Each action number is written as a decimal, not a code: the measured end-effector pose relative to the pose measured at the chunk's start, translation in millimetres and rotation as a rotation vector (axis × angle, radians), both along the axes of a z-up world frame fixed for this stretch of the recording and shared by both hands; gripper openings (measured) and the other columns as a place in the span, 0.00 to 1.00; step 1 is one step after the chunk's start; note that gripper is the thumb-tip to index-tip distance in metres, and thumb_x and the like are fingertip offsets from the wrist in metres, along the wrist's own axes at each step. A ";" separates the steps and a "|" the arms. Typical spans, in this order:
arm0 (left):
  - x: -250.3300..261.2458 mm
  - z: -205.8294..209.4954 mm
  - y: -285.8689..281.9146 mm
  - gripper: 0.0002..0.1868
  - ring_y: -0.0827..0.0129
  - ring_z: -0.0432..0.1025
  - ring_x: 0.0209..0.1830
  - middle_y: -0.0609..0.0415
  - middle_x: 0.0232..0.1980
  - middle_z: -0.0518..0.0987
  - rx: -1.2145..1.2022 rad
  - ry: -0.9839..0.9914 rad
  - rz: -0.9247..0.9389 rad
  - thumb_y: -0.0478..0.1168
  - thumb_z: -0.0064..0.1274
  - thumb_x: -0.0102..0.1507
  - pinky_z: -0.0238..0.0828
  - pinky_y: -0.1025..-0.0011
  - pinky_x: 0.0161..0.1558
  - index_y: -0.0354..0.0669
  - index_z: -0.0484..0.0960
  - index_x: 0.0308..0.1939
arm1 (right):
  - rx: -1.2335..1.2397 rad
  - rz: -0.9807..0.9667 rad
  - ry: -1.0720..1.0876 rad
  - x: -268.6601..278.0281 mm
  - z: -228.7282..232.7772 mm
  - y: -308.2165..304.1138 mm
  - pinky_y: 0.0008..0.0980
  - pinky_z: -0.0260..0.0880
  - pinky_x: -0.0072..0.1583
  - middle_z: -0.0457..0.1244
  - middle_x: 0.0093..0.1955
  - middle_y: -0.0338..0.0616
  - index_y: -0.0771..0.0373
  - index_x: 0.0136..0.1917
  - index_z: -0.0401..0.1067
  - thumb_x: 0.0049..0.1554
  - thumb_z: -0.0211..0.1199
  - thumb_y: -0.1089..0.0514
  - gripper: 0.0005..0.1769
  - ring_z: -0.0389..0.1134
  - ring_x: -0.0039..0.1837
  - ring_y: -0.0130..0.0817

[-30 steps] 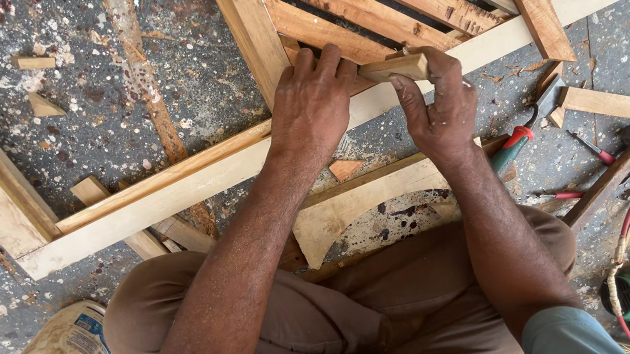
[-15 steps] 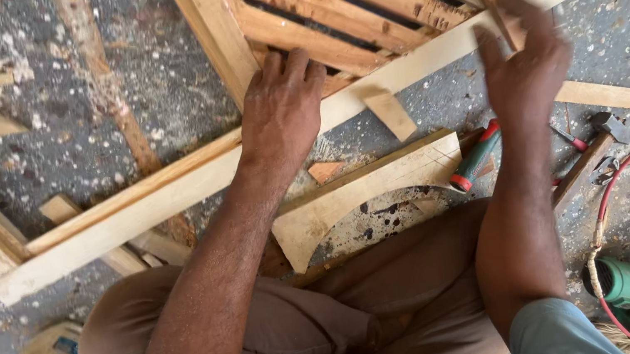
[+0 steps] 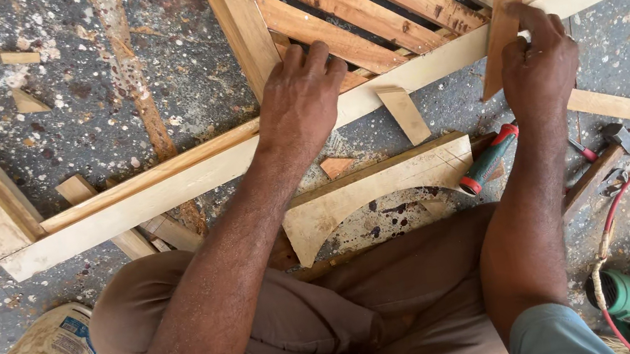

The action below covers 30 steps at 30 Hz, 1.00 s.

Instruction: The person assembles a wooden lattice frame by hand, hammering nails to secure thin slats, marking wood with a pencil, and using a circular saw to cut a wooden piece.

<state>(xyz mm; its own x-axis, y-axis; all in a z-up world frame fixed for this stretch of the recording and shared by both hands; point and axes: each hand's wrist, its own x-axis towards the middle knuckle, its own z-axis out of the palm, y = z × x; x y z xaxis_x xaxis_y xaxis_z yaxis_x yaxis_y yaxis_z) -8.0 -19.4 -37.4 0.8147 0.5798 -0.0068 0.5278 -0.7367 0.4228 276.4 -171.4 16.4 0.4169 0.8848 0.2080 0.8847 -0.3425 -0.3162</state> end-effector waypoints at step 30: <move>-2.8 -7.6 -1.6 0.15 0.63 0.67 0.52 0.50 0.52 0.70 0.016 -0.033 -0.008 0.33 0.54 0.64 0.74 0.63 0.57 0.41 0.85 0.54 | 0.445 -0.067 1.049 -92.2 -27.7 23.4 0.30 0.79 0.46 0.70 0.47 0.47 0.66 0.54 0.73 0.69 0.66 0.56 0.11 0.73 0.45 0.28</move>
